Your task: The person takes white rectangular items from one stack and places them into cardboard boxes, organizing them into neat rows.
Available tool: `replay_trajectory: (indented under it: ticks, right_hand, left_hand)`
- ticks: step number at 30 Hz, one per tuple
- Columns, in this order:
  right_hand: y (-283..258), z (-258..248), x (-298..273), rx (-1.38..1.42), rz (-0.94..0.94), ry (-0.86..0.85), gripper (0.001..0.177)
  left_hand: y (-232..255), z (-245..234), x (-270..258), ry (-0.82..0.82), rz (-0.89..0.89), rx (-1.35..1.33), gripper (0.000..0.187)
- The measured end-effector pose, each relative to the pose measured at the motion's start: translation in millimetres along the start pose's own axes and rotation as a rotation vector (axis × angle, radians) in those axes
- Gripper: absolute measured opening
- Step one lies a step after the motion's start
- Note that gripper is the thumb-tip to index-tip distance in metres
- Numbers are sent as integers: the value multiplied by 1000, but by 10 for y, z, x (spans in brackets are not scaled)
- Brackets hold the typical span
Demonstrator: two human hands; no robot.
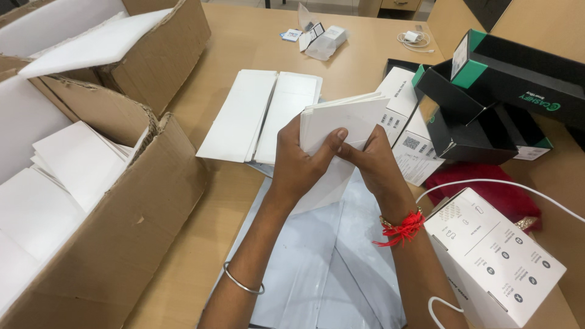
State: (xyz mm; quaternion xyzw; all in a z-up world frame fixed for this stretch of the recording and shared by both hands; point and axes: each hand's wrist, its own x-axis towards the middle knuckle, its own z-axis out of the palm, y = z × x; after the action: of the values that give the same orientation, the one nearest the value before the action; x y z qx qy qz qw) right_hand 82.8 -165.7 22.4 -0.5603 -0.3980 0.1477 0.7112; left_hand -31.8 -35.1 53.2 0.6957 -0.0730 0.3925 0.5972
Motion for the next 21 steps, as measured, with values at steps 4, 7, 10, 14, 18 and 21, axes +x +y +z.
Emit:
replay_trajectory:
  ticks: [4,7,10,14,18,21]
  right_hand:
    - [42,-11,-14,-10,-3,-15,67]
    - [81,-33,-3,66,-15,-92,78]
    - [129,-29,-28,123,-16,-158,93]
    - [183,-98,-24,147,39,-233,101]
    - [316,-229,-35,176,98,-228,102]
    - [560,-251,48,90,116,-152,106]
  left_hand:
    - [38,-144,18,-191,-48,-75,50]
    - [105,-277,9,-369,13,-136,74]
    - [164,-317,16,-490,57,-140,93]
    - [211,-310,-12,-584,55,-92,106]
    - [117,-245,-31,-540,151,130,98]
    - [-5,-186,-55,-525,130,51,91]
